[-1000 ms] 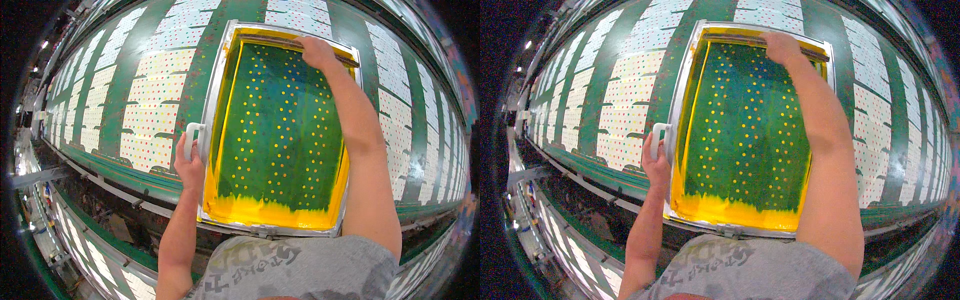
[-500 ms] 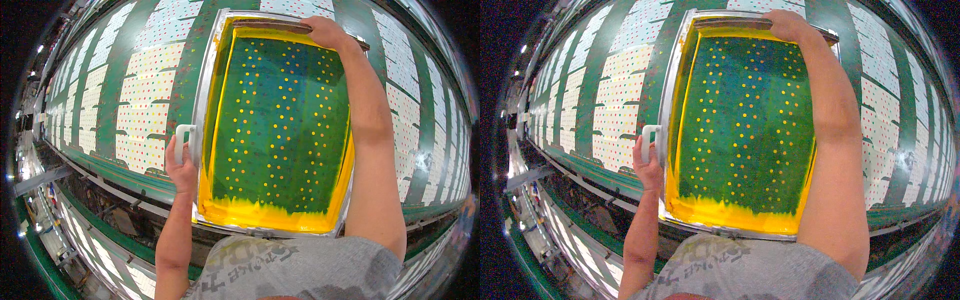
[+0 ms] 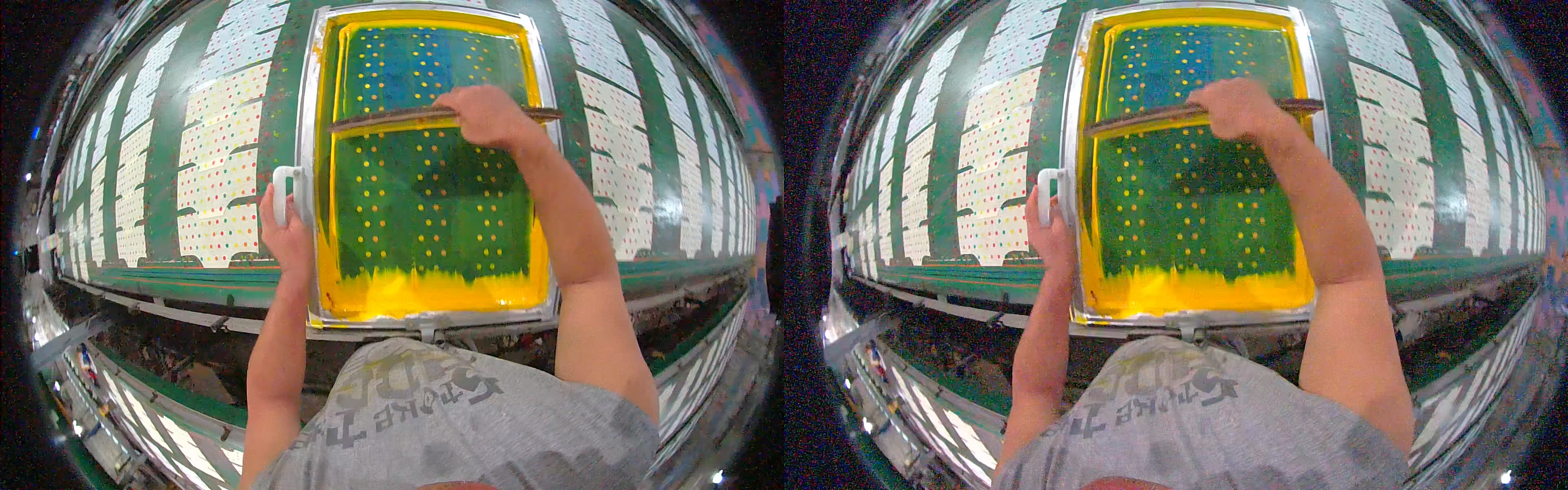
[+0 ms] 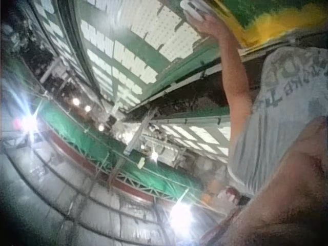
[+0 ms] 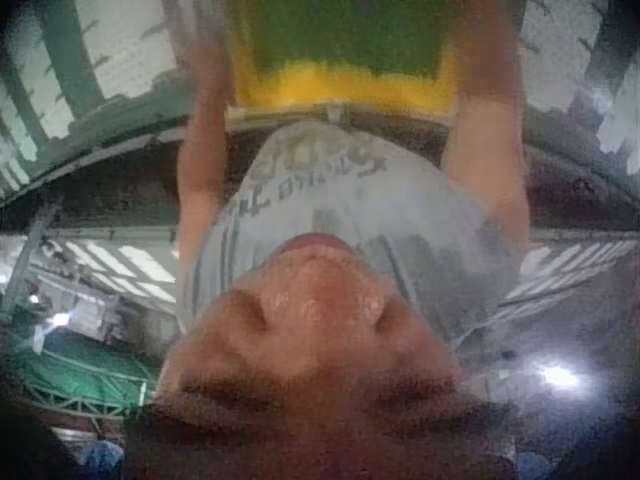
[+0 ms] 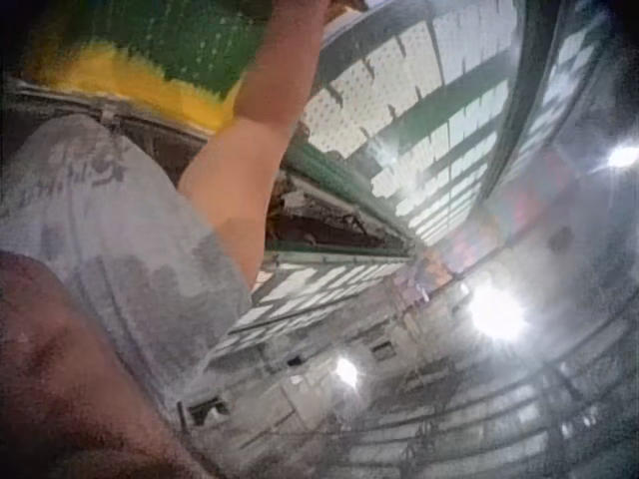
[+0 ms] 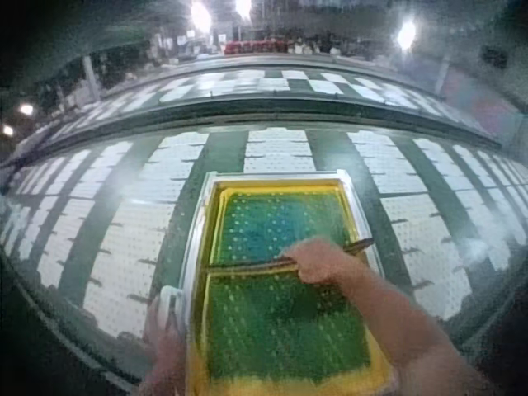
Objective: The person performs screen printing by placing a yellow-framed screen over sheets on a green table, then using a squeegee to pull yellow ink across the mesh. The person repeatedly lifts the screen, repositions it, and prints additional sheets. Finished printed sheets are stacked on the table.
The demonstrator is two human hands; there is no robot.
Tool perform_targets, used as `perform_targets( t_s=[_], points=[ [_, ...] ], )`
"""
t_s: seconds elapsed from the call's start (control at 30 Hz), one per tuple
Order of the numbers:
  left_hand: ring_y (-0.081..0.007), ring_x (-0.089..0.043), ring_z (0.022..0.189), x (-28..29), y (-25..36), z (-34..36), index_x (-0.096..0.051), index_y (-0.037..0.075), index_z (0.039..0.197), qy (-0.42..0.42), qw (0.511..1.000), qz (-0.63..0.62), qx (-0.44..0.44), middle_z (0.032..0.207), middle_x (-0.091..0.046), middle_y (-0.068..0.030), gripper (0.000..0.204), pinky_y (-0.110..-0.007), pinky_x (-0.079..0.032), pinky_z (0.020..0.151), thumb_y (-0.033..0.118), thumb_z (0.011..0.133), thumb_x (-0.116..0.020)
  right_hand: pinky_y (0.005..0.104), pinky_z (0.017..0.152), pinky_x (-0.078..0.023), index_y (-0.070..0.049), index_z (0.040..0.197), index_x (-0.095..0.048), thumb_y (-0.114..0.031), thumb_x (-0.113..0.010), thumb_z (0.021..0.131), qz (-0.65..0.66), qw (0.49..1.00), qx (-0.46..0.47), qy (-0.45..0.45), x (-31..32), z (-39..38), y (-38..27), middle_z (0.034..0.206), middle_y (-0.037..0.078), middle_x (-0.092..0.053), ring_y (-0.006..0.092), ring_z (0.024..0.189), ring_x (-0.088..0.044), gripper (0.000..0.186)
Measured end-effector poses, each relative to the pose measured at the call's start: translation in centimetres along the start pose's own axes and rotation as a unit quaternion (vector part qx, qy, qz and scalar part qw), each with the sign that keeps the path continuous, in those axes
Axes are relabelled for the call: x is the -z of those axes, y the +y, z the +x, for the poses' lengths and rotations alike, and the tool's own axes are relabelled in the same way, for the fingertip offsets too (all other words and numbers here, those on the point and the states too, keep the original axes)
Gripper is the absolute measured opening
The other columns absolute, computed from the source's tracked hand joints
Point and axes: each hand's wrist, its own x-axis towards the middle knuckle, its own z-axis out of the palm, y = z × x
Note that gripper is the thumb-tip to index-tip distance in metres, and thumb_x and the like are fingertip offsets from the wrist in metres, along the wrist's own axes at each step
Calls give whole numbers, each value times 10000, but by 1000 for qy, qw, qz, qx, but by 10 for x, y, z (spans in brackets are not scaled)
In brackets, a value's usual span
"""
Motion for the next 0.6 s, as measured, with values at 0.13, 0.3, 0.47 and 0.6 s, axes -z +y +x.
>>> perform_targets(
  t_s=[0.13,0.3,0.47,0.6],
  points=[
    [-307,-736,1215,1,-7,2,-611,29,1513,-4,998,-59,-7,1405,-689,-189,468,-422,-596,1023,2,1048,-664,530,980,-592,-180,1283,-775,-47,-626,897,36,999,-13,-18,-12,-67,-61,1194,151,-782,405,1149,-730,434],
    [-346,-734,1224,0,-16,2,-604,37,1519,8,998,-49,-38,1405,-700,-196,479,-440,-589,1028,20,1043,-648,530,968,-610,-198,1270,-776,-67,-687,867,49,998,-40,-25,-24,-139,-128,1171,129,-782,383,1134,-750,433],
    [-401,-724,1232,-1,-18,1,-608,44,1512,4,997,-78,-27,1398,-711,-193,476,-460,-580,1038,65,1041,-670,520,965,-610,-207,1254,-782,-74,-705,855,52,997,-55,-8,-45,-202,-180,1104,116,-779,367,1105,-758,427],
    [-398,-735,1224,-1,-16,2,-617,57,1504,13,998,-58,-14,1395,-722,-205,465,-471,-586,1016,87,1044,-674,508,1001,-584,-165,1236,-778,-67,-729,837,48,997,-47,31,-61,-243,-213,1115,117,-771,362,1089,-740,414]
  ],
)
